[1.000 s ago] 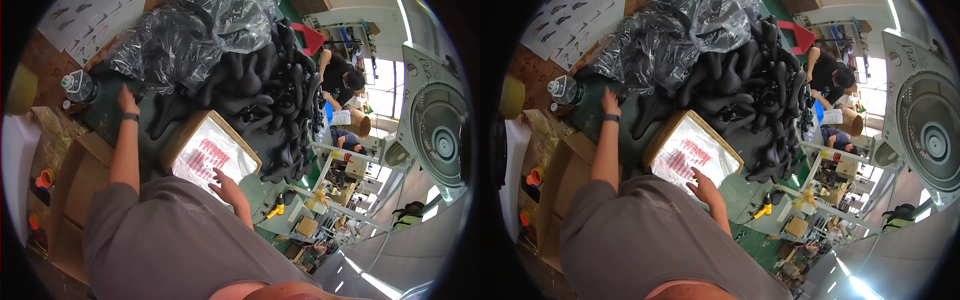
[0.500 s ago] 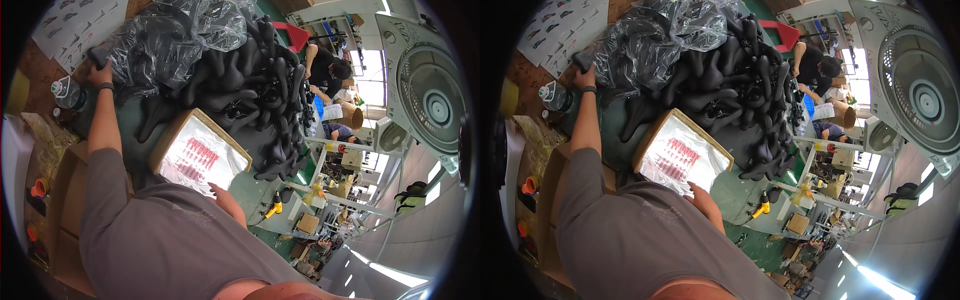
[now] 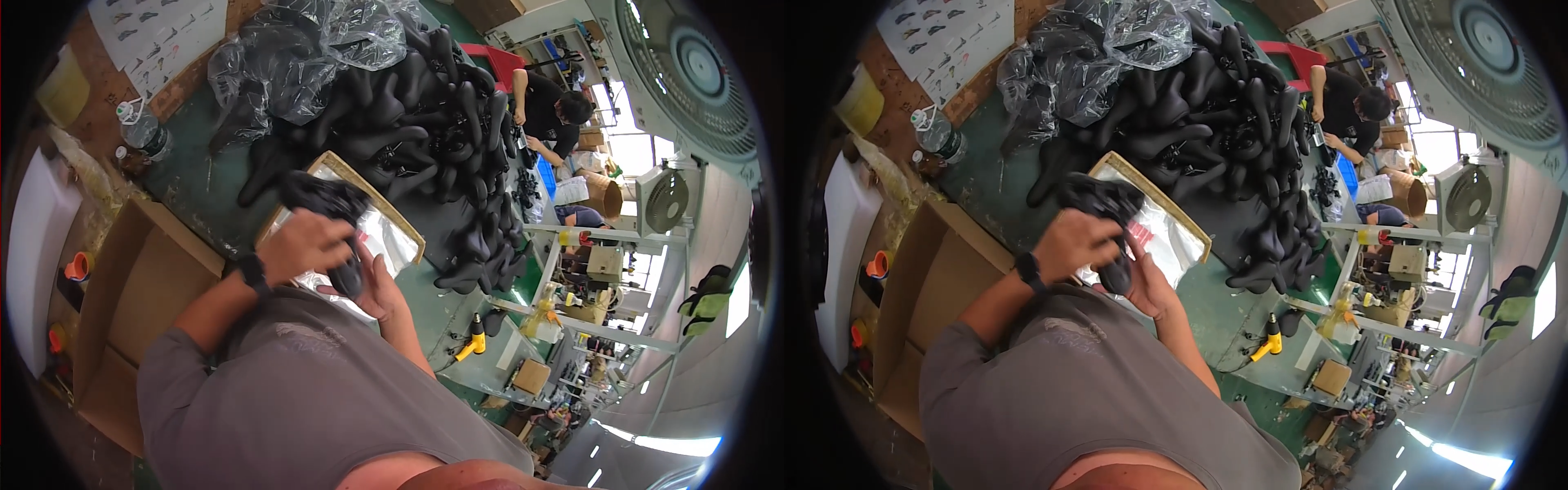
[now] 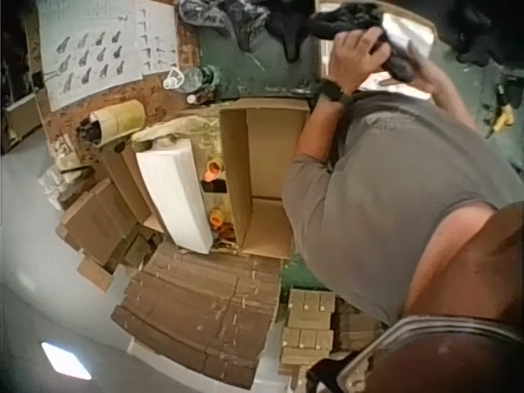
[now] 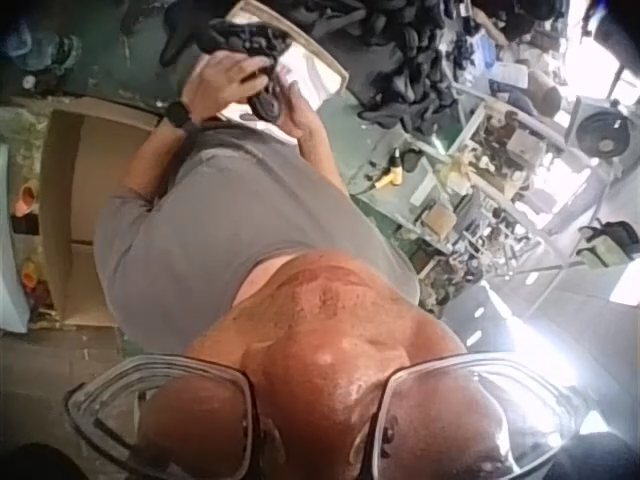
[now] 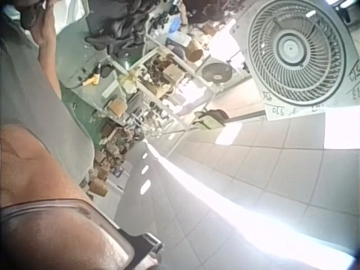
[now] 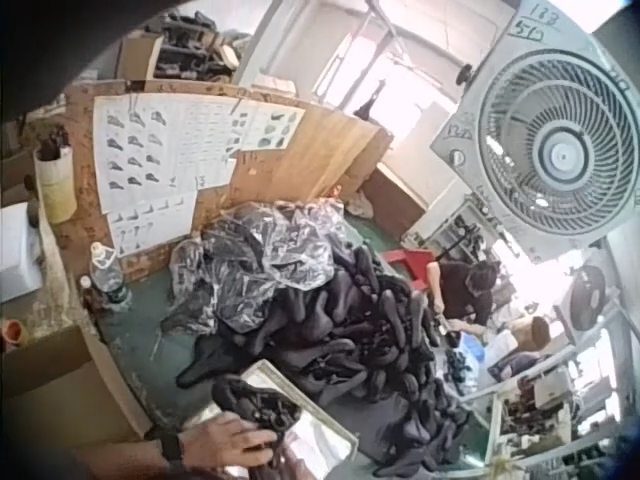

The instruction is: Packing bicycle seats into plastic bags and placing them into a cardboard box in a warehouse setting.

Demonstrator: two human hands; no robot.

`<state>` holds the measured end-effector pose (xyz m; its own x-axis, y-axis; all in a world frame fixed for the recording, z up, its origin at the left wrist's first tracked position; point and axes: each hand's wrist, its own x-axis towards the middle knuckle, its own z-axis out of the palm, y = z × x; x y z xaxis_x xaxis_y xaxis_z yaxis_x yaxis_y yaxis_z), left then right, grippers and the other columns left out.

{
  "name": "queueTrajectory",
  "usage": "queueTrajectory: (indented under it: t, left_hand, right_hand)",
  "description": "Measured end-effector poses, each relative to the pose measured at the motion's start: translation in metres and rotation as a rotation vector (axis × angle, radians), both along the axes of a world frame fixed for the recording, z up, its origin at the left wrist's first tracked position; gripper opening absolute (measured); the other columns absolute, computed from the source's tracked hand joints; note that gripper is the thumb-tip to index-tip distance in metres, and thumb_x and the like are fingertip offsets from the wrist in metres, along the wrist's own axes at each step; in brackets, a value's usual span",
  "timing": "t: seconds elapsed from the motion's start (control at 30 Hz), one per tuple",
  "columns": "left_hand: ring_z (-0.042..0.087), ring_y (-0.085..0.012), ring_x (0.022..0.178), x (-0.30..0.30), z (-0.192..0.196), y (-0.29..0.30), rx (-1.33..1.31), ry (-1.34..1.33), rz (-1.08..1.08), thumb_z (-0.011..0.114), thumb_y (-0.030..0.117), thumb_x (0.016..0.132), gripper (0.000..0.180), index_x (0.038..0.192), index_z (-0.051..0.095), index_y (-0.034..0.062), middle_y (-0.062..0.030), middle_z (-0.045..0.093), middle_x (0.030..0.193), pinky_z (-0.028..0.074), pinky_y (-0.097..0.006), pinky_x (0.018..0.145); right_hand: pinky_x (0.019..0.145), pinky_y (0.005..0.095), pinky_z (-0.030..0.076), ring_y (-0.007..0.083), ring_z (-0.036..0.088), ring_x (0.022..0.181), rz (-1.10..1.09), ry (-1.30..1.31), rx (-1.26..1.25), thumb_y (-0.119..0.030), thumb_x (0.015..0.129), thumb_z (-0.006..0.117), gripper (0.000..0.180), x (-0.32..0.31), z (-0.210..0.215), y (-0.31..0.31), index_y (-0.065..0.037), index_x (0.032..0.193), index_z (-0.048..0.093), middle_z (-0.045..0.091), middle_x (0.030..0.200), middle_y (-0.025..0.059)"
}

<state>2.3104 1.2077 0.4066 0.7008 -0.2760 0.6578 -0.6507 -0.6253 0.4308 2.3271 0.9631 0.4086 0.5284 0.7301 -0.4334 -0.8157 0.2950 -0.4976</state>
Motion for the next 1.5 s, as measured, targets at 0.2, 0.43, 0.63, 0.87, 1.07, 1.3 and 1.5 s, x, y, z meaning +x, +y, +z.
queueTrajectory:
  t: [0.2,0.43,0.63,0.87,1.07,1.3,1.5]
  left_hand:
    - [0.068,-0.0285,0.120,-0.017,0.023,-0.082,-0.012,0.043,-0.293,0.068,0.012,0.091,0.033,0.123,0.070,0.0099,-0.0099,0.061,0.145,0.061,-0.039,0.090]
    - [0.071,-0.0371,0.089,-0.011,-0.073,-0.210,-0.259,0.625,-0.067,0.070,0.017,0.093,0.015,0.100,0.072,0.0043,-0.0134,0.074,0.096,0.057,-0.046,0.076]
    - [0.068,-0.0378,0.095,0.007,-0.192,-0.283,0.216,0.741,0.022,0.081,0.037,0.084,0.035,0.098,0.070,0.0063,-0.0166,0.070,0.098,0.054,-0.051,0.083]
    - [0.065,-0.0378,0.091,-0.006,-0.209,-0.293,0.024,0.566,0.190,0.075,0.026,0.092,0.023,0.095,0.067,0.0054,-0.0155,0.064,0.097,0.053,-0.049,0.078]
    - [0.066,-0.0374,0.096,-0.024,-0.211,-0.288,0.168,0.768,0.300,0.065,0.027,0.100,0.021,0.103,0.068,0.0065,-0.0162,0.065,0.102,0.053,-0.049,0.082]
    - [0.068,-0.0396,0.095,-0.024,-0.234,-0.262,-0.206,0.717,0.316,0.056,0.027,0.105,0.026,0.107,0.074,0.0087,-0.0169,0.072,0.103,0.054,-0.048,0.083]
    - [0.072,-0.0399,0.086,-0.009,-0.248,-0.234,-0.316,0.962,0.236,0.054,0.024,0.105,0.028,0.104,0.073,0.0032,-0.0198,0.074,0.089,0.055,-0.048,0.078]
  right_hand:
    - [0.109,0.0504,0.054,0.0320,0.064,0.126,-0.273,-0.037,-0.087,-0.031,0.098,0.076,0.058,-0.055,-0.021,-0.080,-0.003,0.143,0.051,0.063,0.137,0.0135]
    - [0.086,0.0498,0.063,0.0328,0.069,0.106,-0.638,0.233,-0.259,-0.010,0.097,0.066,0.039,-0.138,-0.051,-0.207,0.001,0.132,0.053,0.065,0.116,0.0177]
    - [0.050,0.0374,0.060,0.0241,0.068,0.065,-0.373,0.277,-0.924,-0.012,0.093,0.071,0.038,-0.184,-0.145,-0.313,-0.006,0.122,0.047,0.062,0.085,0.0107]
    - [0.045,0.0439,0.058,0.0272,0.066,0.057,-0.113,0.239,-0.980,-0.003,0.088,0.075,0.051,-0.203,-0.177,-0.359,-0.009,0.127,0.043,0.062,0.089,0.0130]
    - [0.046,0.0417,0.058,0.0253,0.067,0.057,-0.038,0.192,-0.998,-0.006,0.089,0.075,0.047,-0.188,-0.172,-0.368,-0.006,0.126,0.046,0.067,0.090,0.0140]
    - [0.053,0.0368,0.059,0.0218,0.069,0.067,-0.305,-0.094,-0.600,-0.005,0.093,0.073,0.057,-0.144,-0.102,-0.314,-0.008,0.139,0.040,0.071,0.113,0.0165]
    - [0.056,0.0350,0.055,0.0178,0.066,0.069,-0.212,-0.414,-0.704,-0.001,0.088,0.075,0.070,-0.083,-0.110,-0.222,-0.005,0.148,0.038,0.068,0.103,0.0122]
